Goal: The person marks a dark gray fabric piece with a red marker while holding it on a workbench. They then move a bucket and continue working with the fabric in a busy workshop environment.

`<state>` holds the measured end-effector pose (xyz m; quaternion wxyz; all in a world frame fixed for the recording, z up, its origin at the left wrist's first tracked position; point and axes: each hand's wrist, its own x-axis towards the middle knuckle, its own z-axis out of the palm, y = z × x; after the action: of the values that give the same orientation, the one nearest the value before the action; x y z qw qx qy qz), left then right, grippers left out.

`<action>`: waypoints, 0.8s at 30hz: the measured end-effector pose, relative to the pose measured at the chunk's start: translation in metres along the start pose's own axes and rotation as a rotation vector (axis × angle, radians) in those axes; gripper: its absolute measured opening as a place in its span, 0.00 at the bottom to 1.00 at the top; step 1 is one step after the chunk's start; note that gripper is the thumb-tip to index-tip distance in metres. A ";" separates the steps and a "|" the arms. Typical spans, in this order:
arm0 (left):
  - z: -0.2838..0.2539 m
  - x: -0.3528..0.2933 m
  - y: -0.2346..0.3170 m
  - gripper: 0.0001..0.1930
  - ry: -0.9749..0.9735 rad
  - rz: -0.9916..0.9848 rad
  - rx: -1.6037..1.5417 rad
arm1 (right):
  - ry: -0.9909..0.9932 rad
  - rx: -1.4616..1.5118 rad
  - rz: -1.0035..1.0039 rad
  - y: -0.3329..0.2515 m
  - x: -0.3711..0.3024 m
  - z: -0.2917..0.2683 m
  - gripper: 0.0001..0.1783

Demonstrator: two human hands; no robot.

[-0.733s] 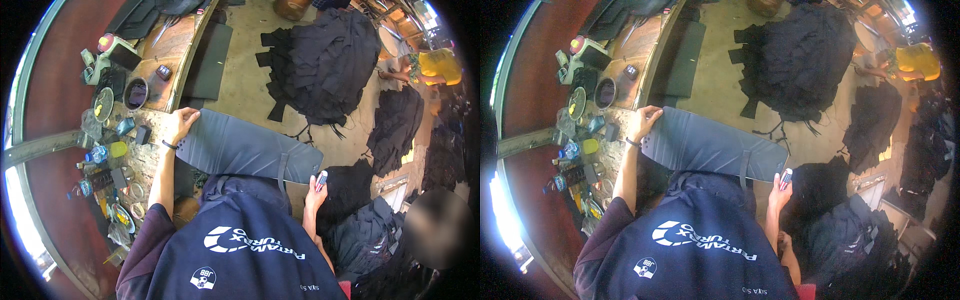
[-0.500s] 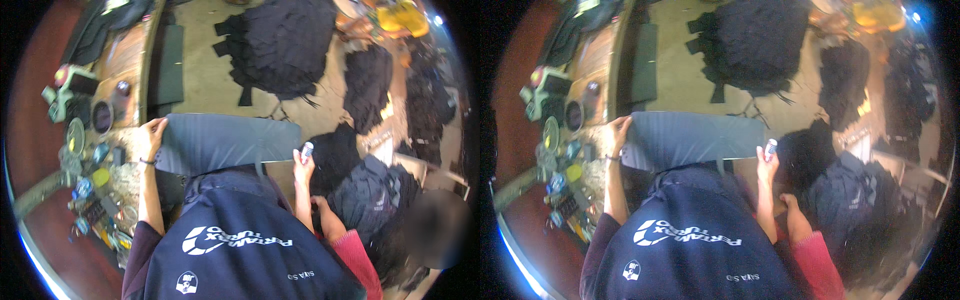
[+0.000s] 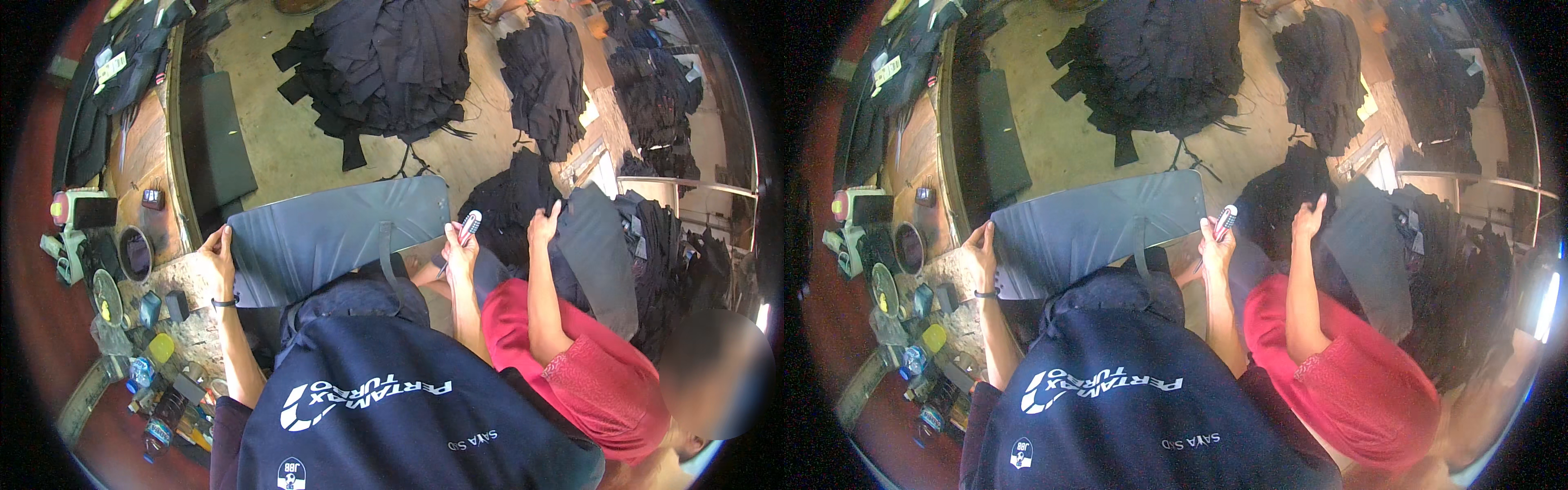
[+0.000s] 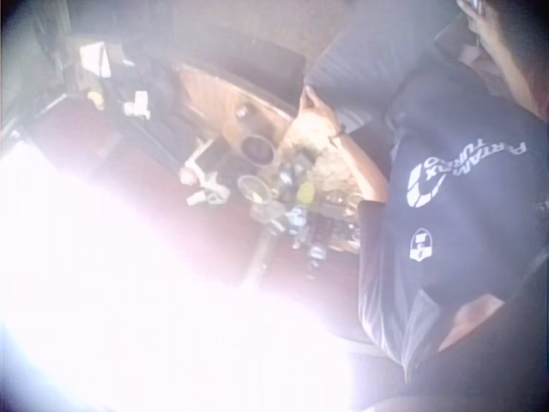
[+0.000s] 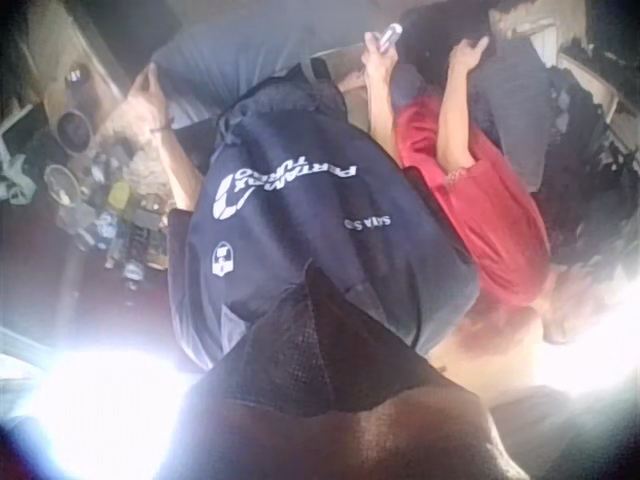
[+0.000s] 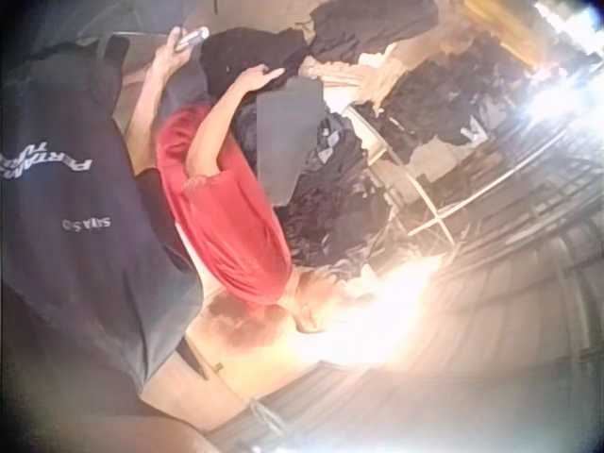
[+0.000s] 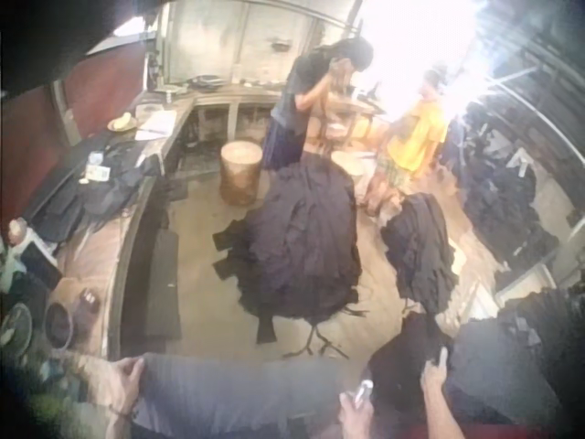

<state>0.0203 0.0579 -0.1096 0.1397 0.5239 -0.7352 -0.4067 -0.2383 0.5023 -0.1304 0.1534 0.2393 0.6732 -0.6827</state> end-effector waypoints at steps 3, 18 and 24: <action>0.000 0.000 -0.001 0.21 0.006 0.027 0.024 | 0.017 0.028 0.020 0.001 0.000 0.001 0.14; 0.008 -0.001 -0.011 0.19 0.103 0.144 0.000 | 0.004 -0.067 -0.055 0.004 -0.002 0.003 0.17; 0.021 -0.006 -0.004 0.14 0.128 0.041 -0.122 | 0.003 -0.194 -0.137 0.012 0.009 -0.009 0.12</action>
<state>0.0123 0.0723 -0.1242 0.2262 0.5241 -0.7094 -0.4134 -0.2387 0.5116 -0.1454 0.1277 0.1776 0.7512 -0.6227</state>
